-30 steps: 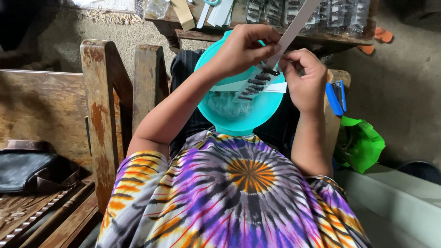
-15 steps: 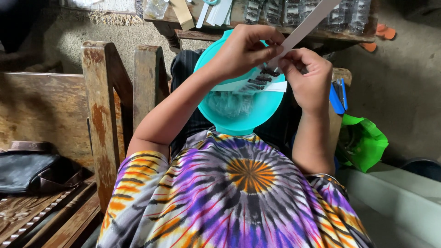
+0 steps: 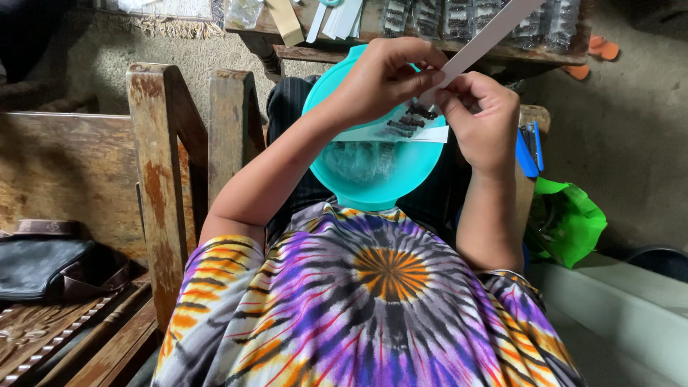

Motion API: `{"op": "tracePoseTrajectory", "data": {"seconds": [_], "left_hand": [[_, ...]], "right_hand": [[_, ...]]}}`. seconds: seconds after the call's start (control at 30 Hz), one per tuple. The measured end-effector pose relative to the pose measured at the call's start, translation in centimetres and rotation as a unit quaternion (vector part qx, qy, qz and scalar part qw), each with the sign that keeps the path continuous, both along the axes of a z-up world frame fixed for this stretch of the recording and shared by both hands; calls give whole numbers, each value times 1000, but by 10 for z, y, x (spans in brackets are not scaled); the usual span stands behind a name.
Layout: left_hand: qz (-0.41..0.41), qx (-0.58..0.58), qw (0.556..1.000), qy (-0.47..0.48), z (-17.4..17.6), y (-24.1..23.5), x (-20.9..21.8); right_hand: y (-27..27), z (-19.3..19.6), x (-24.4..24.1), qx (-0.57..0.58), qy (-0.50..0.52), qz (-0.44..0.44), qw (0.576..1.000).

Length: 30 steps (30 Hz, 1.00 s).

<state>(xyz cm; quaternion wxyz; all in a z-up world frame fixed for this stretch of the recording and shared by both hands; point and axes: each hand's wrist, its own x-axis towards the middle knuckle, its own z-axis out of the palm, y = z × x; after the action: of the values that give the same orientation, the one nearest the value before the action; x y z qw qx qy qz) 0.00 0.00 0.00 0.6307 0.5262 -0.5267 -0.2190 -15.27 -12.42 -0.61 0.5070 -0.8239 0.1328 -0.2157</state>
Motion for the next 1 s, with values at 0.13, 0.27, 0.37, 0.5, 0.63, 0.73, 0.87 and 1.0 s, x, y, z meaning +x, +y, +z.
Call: {"op": "tracePoseTrajectory", "data": {"seconds": [0.13, 0.27, 0.37, 0.5, 0.63, 0.73, 0.87, 1.0], "left_hand": [[1, 3, 1000, 10, -2, -1, -1], [14, -6, 1000, -11, -3, 0, -1], [13, -8, 1000, -14, -3, 0, 0], [20, -9, 999, -23, -5, -1, 0], [21, -2, 1000, -15, -5, -2, 1], [13, -6, 1000, -3, -2, 0, 1], [26, 11, 1000, -5, 2, 2, 0], [50, 31, 998, -37, 3, 4, 0]], "right_hand": [[0, 0, 1, -14, -3, 0, 1000], [3, 1, 2, 29, -16, 10, 999], [4, 3, 3, 40, -13, 5, 999], [7, 9, 5, 40, -10, 4, 999], [4, 4, 4, 14, -8, 3, 1000], [3, 2, 4, 2, -10, 1, 1000], [3, 4, 6, -55, -30, -13, 998], [1, 4, 7, -64, -44, -11, 997]]}}
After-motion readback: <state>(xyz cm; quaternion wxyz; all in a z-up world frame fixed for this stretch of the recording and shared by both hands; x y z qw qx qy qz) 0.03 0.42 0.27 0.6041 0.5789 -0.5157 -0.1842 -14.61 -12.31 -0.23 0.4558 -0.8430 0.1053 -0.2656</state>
